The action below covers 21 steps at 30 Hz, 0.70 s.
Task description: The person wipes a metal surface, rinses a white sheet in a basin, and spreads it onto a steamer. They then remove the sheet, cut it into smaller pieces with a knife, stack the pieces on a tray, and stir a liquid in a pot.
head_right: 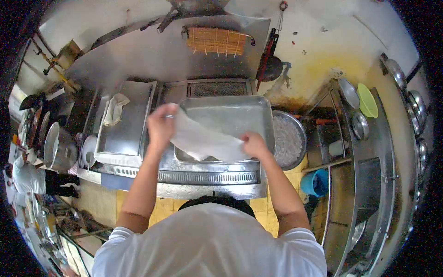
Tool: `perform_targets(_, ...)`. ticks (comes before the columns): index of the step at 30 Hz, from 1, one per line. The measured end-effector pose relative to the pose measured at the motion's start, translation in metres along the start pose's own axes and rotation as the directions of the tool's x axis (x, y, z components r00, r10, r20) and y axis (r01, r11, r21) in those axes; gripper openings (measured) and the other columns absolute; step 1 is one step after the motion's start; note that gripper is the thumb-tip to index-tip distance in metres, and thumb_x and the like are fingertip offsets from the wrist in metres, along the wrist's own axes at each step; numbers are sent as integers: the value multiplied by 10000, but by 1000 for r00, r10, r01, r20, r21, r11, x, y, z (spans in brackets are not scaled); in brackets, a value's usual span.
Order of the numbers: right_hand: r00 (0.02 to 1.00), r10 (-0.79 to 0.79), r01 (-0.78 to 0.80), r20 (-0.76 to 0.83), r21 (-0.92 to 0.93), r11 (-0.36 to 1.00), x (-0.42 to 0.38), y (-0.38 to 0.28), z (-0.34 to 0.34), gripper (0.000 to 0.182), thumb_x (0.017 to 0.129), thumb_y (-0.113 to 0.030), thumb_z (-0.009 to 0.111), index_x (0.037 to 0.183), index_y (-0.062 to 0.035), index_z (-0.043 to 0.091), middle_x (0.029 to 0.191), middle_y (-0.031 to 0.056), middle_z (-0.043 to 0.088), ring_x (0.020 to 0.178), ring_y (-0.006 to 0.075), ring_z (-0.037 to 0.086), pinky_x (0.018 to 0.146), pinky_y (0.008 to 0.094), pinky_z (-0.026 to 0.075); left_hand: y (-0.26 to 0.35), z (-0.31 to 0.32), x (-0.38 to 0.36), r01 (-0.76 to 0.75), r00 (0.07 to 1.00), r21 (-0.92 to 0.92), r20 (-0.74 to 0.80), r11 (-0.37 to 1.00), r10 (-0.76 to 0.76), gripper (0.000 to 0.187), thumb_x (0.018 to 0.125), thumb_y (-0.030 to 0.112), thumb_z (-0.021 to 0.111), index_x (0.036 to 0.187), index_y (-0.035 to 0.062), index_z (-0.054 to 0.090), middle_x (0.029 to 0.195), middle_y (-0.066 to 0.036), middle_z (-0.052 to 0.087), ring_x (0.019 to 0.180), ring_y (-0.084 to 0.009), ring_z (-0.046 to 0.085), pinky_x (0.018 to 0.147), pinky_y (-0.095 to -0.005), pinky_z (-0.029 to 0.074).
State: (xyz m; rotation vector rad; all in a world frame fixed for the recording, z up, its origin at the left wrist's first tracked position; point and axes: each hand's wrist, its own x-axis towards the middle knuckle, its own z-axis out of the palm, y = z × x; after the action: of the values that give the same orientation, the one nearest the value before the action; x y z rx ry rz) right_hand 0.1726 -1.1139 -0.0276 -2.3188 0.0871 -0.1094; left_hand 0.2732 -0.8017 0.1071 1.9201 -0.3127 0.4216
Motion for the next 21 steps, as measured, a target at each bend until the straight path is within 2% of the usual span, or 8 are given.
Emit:
perform_targets(3, 964, -205, 262, -172, 448, 855, 20, -79, 0, 251, 894, -156, 669, 1089, -2, 707, 963, 135, 731, 937, 226, 687, 833, 362, 527, 22, 43, -22, 22, 964, 19, 265, 1000, -27, 176, 904, 139, 713, 987, -15, 736, 935, -190, 747, 903, -239, 737, 788, -355, 547)
perform_targets(6, 986, -6, -31, 164, 224, 974, 23, -145, -27, 225, 949, -196, 661, 1049, 1, 703, 899, 79, 702, 837, 161, 626, 767, 319, 498, 36, 67, -24, 156, 925, -127, 366, 980, -100, 255, 937, 223, 686, 999, -21, 730, 929, -220, 729, 853, -265, 728, 774, -391, 541)
perform_targets(9, 999, -33, 21, 34, 326, 945, 25, -139, -45, 307, 929, -261, 689, 1103, -9, 706, 913, 168, 720, 880, 253, 683, 793, 377, 514, -2, 87, -35, -54, 907, -178, 402, 983, 122, 299, 998, 270, 606, 1068, 13, 741, 928, -229, 724, 782, -323, 703, 759, -419, 536)
perform_targets(11, 990, 12, 4, -139, 113, 994, 23, -136, -77, 248, 965, -223, 650, 1083, -14, 713, 922, 130, 726, 852, 225, 670, 792, 366, 517, 14, 69, -51, 57, 771, -22, 636, 998, -31, 299, 988, 285, 620, 966, 13, 743, 926, -251, 711, 844, -340, 714, 780, -423, 540)
perform_targets(13, 865, -9, 163, -501, 264, 951, 32, -102, -104, 160, 984, -187, 636, 953, -44, 702, 853, 13, 674, 802, 128, 599, 741, 300, 495, 8, 59, -73, -21, 641, 109, 764, 994, -70, 336, 985, 318, 619, 884, 21, 741, 916, -257, 704, 872, -365, 710, 794, -438, 543)
perform_targets(15, 792, 238, 173, -562, 581, 795, 25, -136, -161, 211, 1018, -214, 606, 973, -22, 681, 812, 12, 670, 759, 122, 624, 702, 286, 502, -34, 53, -97, -259, 551, 171, 834, 950, 0, 396, 989, 369, 604, 822, 35, 734, 900, -248, 704, 865, -400, 691, 799, -464, 543)
perform_targets(19, 896, 29, 115, -444, 295, 949, 14, -160, -181, 197, 1001, -205, 626, 968, -22, 690, 775, -20, 646, 661, 88, 572, 610, 259, 465, -66, 41, -93, -144, 613, 325, 771, 935, -174, 389, 980, 420, 608, 987, 49, 724, 955, -214, 719, 890, -401, 684, 821, -456, 553)
perform_targets(21, 952, -97, 122, -290, 71, 990, 15, -158, -145, 162, 977, -181, 644, 953, -28, 693, 756, -17, 644, 650, 81, 559, 591, 259, 454, -30, 43, -68, -69, 747, 48, 665, 996, 20, 299, 967, 306, 650, 1059, 26, 696, 1041, -203, 716, 932, -360, 694, 845, -441, 548)
